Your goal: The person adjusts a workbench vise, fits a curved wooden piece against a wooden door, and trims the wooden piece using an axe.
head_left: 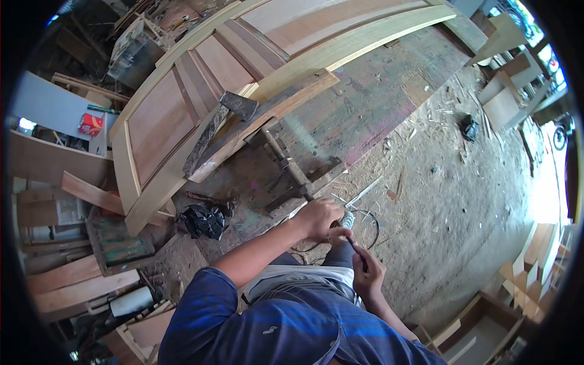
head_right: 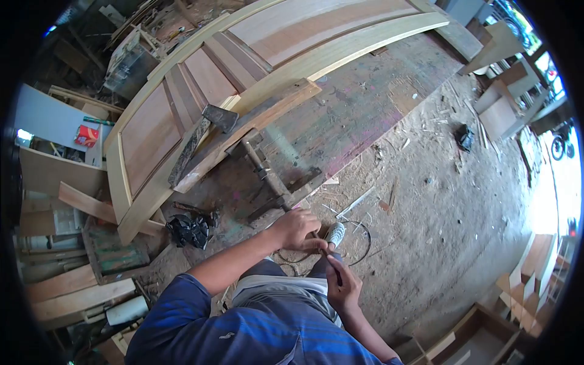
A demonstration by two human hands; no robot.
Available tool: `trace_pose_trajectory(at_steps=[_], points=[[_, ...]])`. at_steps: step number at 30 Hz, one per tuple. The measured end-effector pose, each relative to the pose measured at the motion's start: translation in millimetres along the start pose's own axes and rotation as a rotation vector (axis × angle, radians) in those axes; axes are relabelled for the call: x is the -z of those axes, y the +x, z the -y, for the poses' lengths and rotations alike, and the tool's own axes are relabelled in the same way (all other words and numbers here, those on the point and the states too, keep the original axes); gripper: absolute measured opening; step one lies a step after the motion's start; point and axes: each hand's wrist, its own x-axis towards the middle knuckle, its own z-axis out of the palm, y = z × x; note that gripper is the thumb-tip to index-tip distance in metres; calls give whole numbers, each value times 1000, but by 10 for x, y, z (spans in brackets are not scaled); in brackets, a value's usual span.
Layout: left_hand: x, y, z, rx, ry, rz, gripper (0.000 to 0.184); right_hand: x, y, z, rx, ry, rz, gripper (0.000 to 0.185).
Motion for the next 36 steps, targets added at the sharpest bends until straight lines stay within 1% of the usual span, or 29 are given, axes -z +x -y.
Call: trace_pose_trajectory(at_steps=[1, 3, 4, 5, 6, 7, 8, 9, 10, 11, 12, 13, 14, 15, 16, 17, 18, 20, 21, 23, 26, 28, 29, 30, 33, 34, 36], points=[[34, -47, 52, -38, -63, -27, 79, -115, -46, 166, 1, -31, -59, 12], [-10, -113, 248, -19, -127, 25, 78, -508, 67, 304, 265, -119, -374, 24], [-42, -105, 326, 0, -171, 49, 79, -703, 158, 217, 303, -151, -529, 30], [-32, -90, 372, 20, -211, 77, 79, -792, 248, 311, 302, -246, -590, 31], [37, -71, 388, 64, -184, 68, 79, -910, 418, 465, 339, -199, -716, 36], [105, -44, 411, 111, -154, 65, 79, -1014, 529, 552, 306, -148, -759, 39], [57, 34, 564, 211, -191, 222, 79, -1129, 681, 647, 311, -80, -863, 43], [54, 59, 580, 196, -223, 211, 78, -1141, 792, 827, 422, -39, -897, 49], [76, 81, 586, 184, -253, 197, 77, -1194, 828, 881, 397, 116, -857, 55], [92, 88, 583, 175, -282, 177, 76, -1230, 856, 902, 369, 229, -841, 57], [106, 74, 550, 181, -275, 122, 79, -1251, 889, 909, 345, 343, -815, 58], [94, 24, 555, 138, -330, 76, 77, -1283, 925, 928, 315, 456, -785, 60], [84, -24, 533, 91, -385, 34, 76, -1308, 1005, 959, 412, 495, -769, 64], [91, -30, 549, 39, -436, -13, 74, -1333, 1032, 1044, 368, 409, -849, 64], [122, -50, 566, -97, -468, -53, 73, -1351, 1056, 1177, 322, 324, -924, 65], [141, -69, 580, -81, -433, -22, 74, -1368, 1063, 1264, 268, 237, -995, 65], [213, -108, 534, -61, -400, 9, 75, -1361, 1090, 1278, 268, 160, -1075, 65], [251, -109, 565, -49, -317, 75, 82, -1345, 1127, 1331, 170, 51, -1097, 64], [243, -119, 579, -61, -332, 65, 82, -1344, 1138, 1360, 118, -7, -1110, 63], [197, -155, 572, -88, -373, 47, 82, -1357, 1172, 1362, 109, 4, -1127, 62], [230, -255, 506, -143, -224, 93, 82, -1343, 1221, 1271, 71, 23, -1136, 61], [86, -209, 533, -62, -180, 56, 82, -1341, 1242, 1253, 35, 53, -1133, 61], [-3, -191, 555, -23, -158, 42, 82, -1348, 1249, 1271, 19, 18, -1133, 61], [-4, -211, 491, -43, -158, -86, 58, -1333, 1243, 1303, -1, -20, -1132, 61], [71, -212, 419, -46, -200, -96, 56, -1314, 1232, 1313, -21, -96, -1128, 62], [62, -192, 429, -28, -187, -55, 55, -1304, 1256, 1312, -20, -113, -1136, 62], [44, -127, 424, -18, -165, -70, 58, -1271, 1340, 1293, -50, -138, -1133, 62]])
